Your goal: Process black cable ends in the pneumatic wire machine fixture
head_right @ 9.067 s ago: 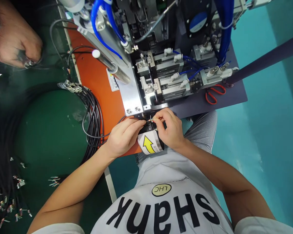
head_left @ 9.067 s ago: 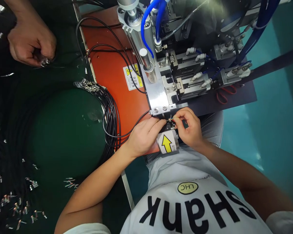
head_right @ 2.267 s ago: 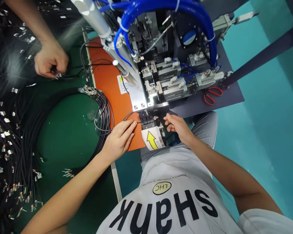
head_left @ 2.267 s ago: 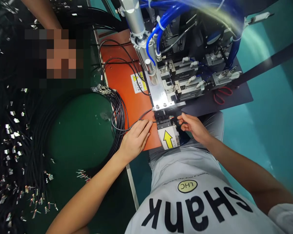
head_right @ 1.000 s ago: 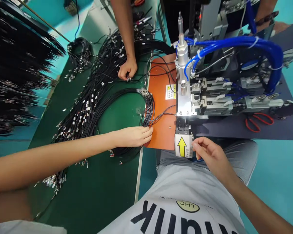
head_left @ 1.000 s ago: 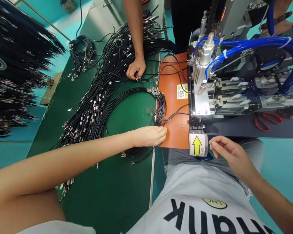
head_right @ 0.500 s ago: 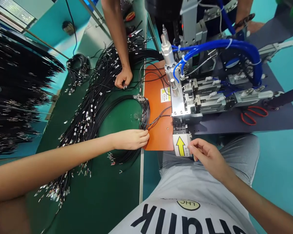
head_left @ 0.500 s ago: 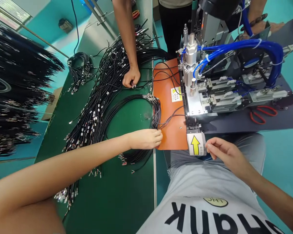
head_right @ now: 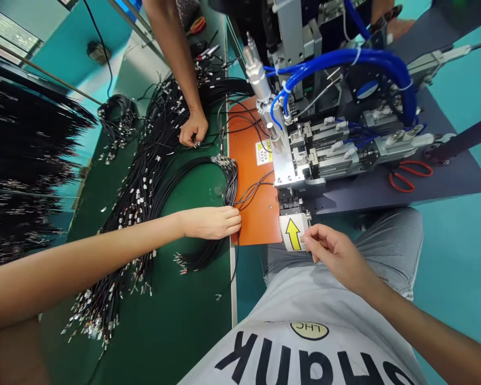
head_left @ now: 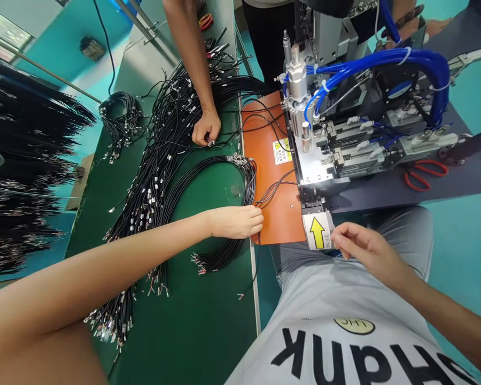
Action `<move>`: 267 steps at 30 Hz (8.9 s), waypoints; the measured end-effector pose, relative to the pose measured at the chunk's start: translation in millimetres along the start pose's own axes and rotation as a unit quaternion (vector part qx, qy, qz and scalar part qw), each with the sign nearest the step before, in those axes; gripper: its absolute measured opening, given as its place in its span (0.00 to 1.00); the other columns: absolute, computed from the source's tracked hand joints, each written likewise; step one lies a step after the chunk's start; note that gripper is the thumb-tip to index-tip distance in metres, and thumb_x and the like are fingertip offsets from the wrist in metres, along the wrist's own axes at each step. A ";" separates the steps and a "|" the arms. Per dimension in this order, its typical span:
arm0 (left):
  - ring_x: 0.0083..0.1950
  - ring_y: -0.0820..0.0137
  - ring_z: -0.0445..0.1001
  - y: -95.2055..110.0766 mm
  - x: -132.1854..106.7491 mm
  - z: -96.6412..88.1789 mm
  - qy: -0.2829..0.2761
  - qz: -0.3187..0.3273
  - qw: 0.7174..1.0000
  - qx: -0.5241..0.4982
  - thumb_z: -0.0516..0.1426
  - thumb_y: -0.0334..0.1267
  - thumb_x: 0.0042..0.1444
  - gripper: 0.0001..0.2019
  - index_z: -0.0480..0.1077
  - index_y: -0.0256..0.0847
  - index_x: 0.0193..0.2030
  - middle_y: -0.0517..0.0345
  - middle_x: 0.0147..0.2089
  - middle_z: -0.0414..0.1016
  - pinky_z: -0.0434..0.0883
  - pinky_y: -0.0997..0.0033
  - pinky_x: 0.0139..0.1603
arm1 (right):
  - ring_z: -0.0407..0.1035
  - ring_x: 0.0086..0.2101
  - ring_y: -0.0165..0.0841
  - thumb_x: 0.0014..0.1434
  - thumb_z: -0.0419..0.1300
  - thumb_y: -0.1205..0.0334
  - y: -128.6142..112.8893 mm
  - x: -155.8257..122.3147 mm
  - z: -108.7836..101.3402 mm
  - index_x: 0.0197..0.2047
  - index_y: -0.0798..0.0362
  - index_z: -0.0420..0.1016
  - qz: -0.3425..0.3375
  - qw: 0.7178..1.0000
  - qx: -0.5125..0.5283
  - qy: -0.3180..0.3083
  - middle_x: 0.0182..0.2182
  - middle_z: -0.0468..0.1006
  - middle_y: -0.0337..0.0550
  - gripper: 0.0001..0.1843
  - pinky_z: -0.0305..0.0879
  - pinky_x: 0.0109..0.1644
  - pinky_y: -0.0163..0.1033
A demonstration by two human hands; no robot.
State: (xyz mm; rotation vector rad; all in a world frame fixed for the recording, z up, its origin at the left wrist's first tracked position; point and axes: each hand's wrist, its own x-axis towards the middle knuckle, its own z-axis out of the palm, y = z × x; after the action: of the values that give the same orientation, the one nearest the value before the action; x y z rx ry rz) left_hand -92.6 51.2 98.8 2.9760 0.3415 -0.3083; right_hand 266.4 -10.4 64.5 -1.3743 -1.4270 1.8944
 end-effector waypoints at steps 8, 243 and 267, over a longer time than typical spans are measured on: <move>0.40 0.61 0.68 53.4 33.6 -21.6 -0.001 -0.126 0.990 -0.059 0.55 0.31 0.54 0.03 0.68 0.42 0.35 0.54 0.33 0.71 0.62 0.49 0.60 | 0.64 0.29 0.31 0.65 0.58 0.47 -6.8 6.9 -1.4 0.38 0.49 0.73 -0.019 1.000 0.005 0.000 0.29 0.70 0.38 0.14 0.62 0.35 0.38; 0.44 0.65 0.78 -0.1 136.6 66.0 0.325 -0.255 0.897 -0.154 0.48 0.29 0.67 0.18 0.70 0.38 0.59 0.47 0.43 0.78 0.76 0.65 0.45 | 0.67 0.25 0.28 0.52 0.70 0.54 14.3 116.8 -22.2 0.31 0.53 0.75 0.001 0.977 0.137 0.163 0.23 0.73 0.35 0.13 0.68 0.32 0.36; 0.36 0.67 0.71 -7.4 137.4 68.4 0.314 -0.217 0.923 -0.057 0.51 0.27 0.64 0.16 0.69 0.33 0.57 0.51 0.36 0.75 0.70 0.67 0.38 | 0.69 0.27 0.29 0.61 0.63 0.58 27.8 115.9 -15.8 0.34 0.52 0.73 -0.077 0.975 0.032 0.204 0.27 0.75 0.38 0.08 0.64 0.32 0.36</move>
State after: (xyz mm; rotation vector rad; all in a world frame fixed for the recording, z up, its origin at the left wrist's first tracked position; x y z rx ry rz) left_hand 23.8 76.8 1.9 2.7692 1.0433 0.6288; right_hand 235.8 75.7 -13.8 -1.4687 -1.2160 1.4432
